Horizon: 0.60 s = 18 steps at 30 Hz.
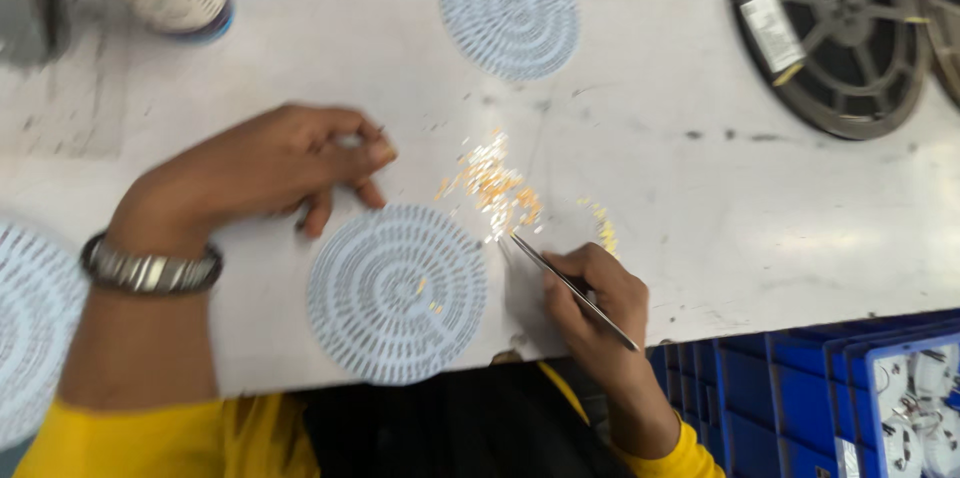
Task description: The person applies a gray paste to circular perforated discs on a workbench, then uses tweezers to pick up small yellow components and place them onto the discs. The person handles the discs and components one at a time, arranging them on the table.
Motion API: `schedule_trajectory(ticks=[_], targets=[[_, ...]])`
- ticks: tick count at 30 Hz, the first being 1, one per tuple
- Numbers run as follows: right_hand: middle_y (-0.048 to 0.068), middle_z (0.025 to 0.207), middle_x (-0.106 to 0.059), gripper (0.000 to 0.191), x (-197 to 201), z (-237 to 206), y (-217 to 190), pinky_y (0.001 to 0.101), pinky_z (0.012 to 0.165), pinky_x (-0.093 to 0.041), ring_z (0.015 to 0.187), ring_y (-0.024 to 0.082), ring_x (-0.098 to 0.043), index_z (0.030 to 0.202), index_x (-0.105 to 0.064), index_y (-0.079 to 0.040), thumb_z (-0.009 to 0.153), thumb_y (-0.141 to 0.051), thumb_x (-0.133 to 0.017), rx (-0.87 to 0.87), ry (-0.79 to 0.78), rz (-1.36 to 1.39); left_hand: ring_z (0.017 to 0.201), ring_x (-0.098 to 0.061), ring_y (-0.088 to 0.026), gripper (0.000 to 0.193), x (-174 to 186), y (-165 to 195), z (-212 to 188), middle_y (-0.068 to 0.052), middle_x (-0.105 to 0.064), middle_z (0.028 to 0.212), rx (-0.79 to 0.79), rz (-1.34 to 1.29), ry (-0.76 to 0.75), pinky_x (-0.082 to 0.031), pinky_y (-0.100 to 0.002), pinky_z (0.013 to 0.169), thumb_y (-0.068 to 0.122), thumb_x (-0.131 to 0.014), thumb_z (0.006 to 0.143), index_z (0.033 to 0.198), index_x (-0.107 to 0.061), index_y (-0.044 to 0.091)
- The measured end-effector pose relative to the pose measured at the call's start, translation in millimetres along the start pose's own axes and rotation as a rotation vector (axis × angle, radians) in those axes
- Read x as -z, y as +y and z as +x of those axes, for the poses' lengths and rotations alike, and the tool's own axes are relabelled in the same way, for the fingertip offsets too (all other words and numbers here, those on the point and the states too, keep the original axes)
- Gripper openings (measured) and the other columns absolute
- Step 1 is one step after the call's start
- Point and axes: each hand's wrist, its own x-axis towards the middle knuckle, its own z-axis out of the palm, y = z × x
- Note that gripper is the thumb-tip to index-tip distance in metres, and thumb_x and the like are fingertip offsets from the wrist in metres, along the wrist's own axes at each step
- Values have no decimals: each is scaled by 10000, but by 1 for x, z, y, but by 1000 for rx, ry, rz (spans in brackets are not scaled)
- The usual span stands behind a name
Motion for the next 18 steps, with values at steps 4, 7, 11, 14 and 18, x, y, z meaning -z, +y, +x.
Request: schedule_trajectory(ticks=[4,7,11,14,18], targets=[[66,689,-626,110,-6,-32,-6,273,508,-450,542,139,-599,863,-677,-24,812,-99,-740,210,-111,-20,373,-559,-115,421,1,-7,0,-106,-811,852,-80,-16,-12,-333,-253,348,449,-603,903,1106,-693,91],[72,712,-636,148,-18,-45,-8,285,486,-453,536,157,-601,888,-680,-13,781,-89,-747,359,-141,25,376,-572,-108,390,1,-10,0,-109,-812,853,-144,-1,-10,-327,-240,343,406,-583,906,1100,-696,87],[71,682,-589,170,-25,-46,-12,293,479,-435,533,170,-586,890,-676,-2,763,-75,-763,409,-132,-29,377,-585,-113,382,1,-9,0,-118,-810,854,-162,27,6,-318,-235,340,399,-570,909,1100,-694,92],[68,670,-579,170,-25,-42,-14,299,484,-434,534,177,-586,901,-685,0,768,-69,-765,419,-148,-32,384,-592,-112,378,1,-9,0,-121,-810,848,-155,24,11,-326,-235,338,399,-576,910,1107,-696,99],[71,689,-592,168,-26,-40,-17,302,501,-456,564,186,-613,909,-677,-7,777,-69,-761,423,-152,-44,385,-591,-109,401,1,-11,-1,-116,-811,845,-158,24,15,-327,-232,339,417,-575,905,1102,-701,91]])
